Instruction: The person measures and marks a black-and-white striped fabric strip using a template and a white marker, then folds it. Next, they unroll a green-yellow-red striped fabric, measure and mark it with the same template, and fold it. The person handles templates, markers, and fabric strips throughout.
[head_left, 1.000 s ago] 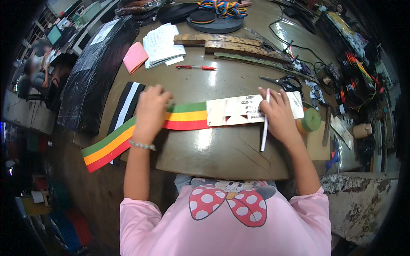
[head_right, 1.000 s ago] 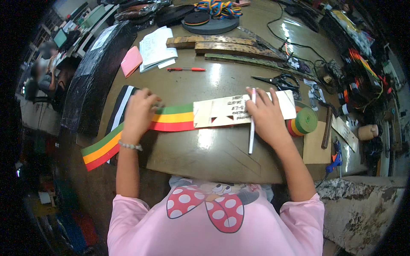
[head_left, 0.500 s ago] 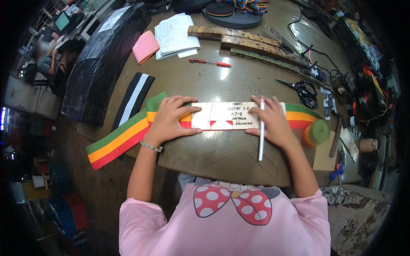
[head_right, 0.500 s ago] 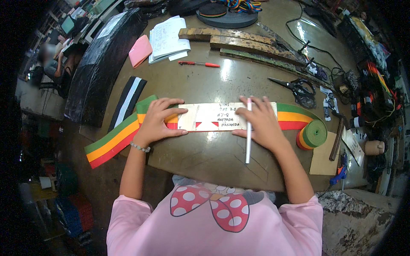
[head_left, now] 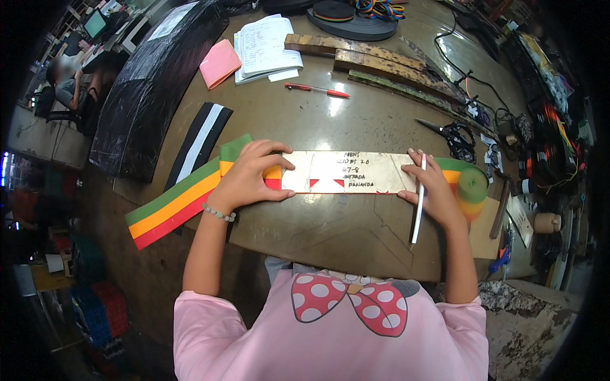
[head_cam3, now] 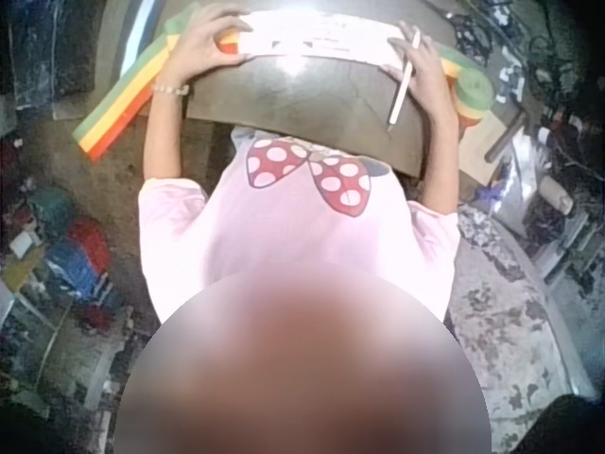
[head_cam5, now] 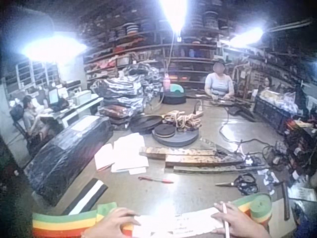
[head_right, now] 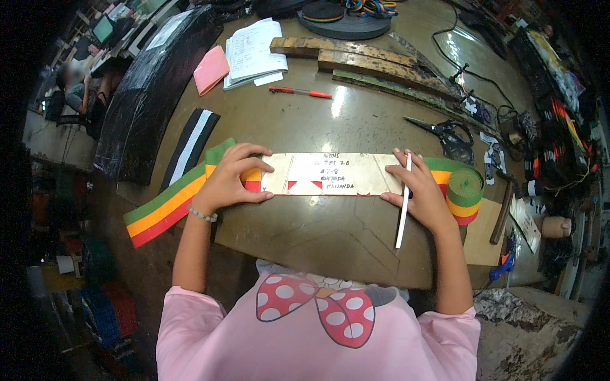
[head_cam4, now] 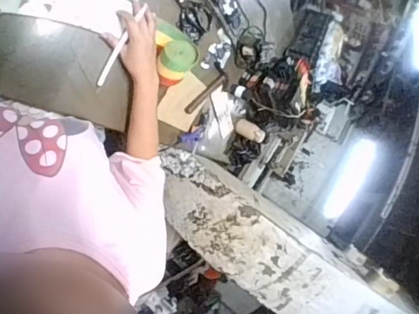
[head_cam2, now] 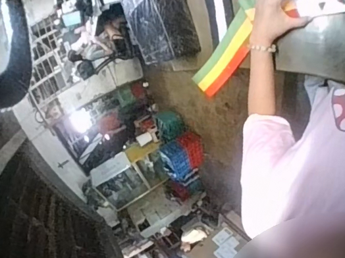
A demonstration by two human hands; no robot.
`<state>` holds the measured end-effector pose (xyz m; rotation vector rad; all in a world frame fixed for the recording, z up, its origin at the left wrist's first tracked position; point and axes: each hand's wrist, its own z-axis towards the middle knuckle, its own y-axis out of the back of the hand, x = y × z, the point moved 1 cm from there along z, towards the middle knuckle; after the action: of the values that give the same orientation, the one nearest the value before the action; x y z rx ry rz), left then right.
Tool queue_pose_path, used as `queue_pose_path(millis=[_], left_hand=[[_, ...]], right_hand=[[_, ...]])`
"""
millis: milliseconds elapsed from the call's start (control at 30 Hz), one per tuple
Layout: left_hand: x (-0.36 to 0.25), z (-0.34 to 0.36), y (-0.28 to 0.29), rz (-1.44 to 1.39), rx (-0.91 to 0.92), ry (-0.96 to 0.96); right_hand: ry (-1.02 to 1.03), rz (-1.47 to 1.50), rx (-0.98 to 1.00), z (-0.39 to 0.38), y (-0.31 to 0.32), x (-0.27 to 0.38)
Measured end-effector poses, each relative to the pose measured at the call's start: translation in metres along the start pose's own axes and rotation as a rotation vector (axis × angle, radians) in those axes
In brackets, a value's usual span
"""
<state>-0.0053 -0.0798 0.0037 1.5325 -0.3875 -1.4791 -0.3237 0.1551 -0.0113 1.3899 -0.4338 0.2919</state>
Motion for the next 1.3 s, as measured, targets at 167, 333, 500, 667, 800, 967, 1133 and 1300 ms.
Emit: queue_pose_path(millis=[167, 333, 500, 667, 800, 967, 1133, 1300], left_hand=[[-0.031, 0.001, -0.012, 0.398, -0.023, -0.084], [-0.064, 0.006, -0.071, 0.551, -0.058, 0.125], [-0.087, -0.006, -0.091, 0.607, -0.059, 0.036], [-0.093, -0.009, -0.104, 0.532, -0.029, 0.14], [-0.088, -0.011, -0.109, 0.507, -0.063, 0.141], [-0.087, -0.01, -0.108, 0.51, -0.042, 0.135], [-0.086, -0.01, -0.108, 0.479, -0.072, 0.134], [-0.086, -0.009, -0.109, 0.492, -0.056, 0.142]], right_hand=[[-0.025, -0.05, 0.017, -0.002, 0.005, 0.008], [-0.049, -0.165, 0.06, -0.006, 0.005, 0.015], [-0.045, -0.221, 0.045, -0.007, 0.002, 0.021], [-0.218, -0.143, -0.027, 0.005, 0.014, 0.032], [-0.1, 0.116, -0.518, 0.018, 0.003, 0.07], [-0.308, 0.692, -0.292, 0.043, -0.054, 0.102], [-0.282, 0.572, -0.3, 0.052, -0.058, 0.099], [-0.336, 0.549, -0.225, 0.055, -0.057, 0.1]])
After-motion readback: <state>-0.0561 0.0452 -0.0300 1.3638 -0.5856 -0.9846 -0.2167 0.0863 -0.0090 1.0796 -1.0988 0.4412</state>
